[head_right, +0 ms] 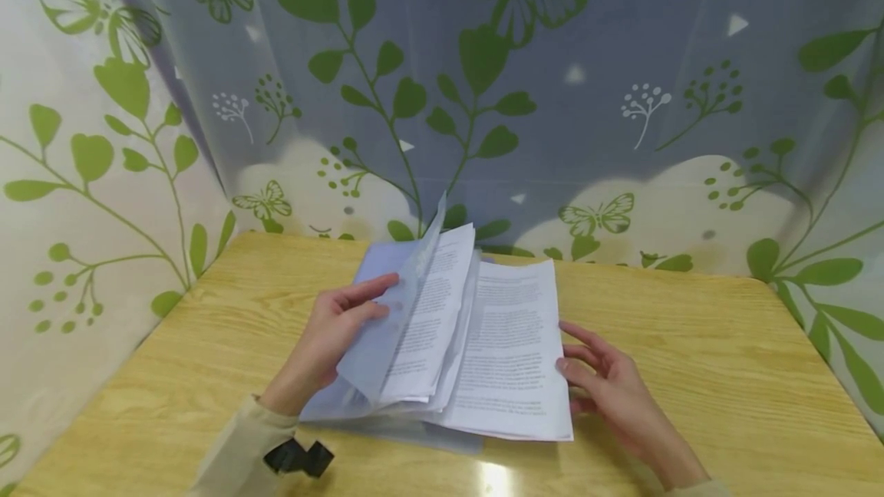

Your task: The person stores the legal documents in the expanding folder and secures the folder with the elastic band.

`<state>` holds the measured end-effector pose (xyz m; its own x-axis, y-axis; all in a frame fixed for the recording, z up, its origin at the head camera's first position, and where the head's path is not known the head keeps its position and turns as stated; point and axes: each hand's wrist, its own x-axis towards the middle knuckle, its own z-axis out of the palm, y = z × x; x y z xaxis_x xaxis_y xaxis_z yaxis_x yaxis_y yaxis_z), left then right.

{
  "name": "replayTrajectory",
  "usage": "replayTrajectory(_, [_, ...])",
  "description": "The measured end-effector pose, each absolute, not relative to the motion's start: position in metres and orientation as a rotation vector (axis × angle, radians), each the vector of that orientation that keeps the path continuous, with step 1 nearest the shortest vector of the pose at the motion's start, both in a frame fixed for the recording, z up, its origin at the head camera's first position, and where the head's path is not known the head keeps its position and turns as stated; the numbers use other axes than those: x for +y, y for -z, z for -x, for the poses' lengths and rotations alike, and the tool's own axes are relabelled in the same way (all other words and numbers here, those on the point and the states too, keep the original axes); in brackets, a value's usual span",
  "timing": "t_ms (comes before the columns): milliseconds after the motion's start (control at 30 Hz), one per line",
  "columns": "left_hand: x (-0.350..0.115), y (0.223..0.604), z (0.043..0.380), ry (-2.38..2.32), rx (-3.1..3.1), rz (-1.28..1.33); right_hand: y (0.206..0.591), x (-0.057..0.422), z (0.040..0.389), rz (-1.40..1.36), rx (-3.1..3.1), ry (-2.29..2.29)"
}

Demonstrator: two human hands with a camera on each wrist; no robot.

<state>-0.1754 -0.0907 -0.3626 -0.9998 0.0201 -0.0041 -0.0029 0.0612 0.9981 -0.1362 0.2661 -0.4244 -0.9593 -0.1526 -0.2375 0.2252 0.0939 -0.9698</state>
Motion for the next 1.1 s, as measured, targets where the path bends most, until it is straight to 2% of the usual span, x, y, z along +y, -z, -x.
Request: replayTrajectory(1100, [-0.0905, 0.3638, 0.1754, -2.131, 2.287, -0.039, 0.4198, 0.2582, 0.1411, 0.011, 2.116, 1.952])
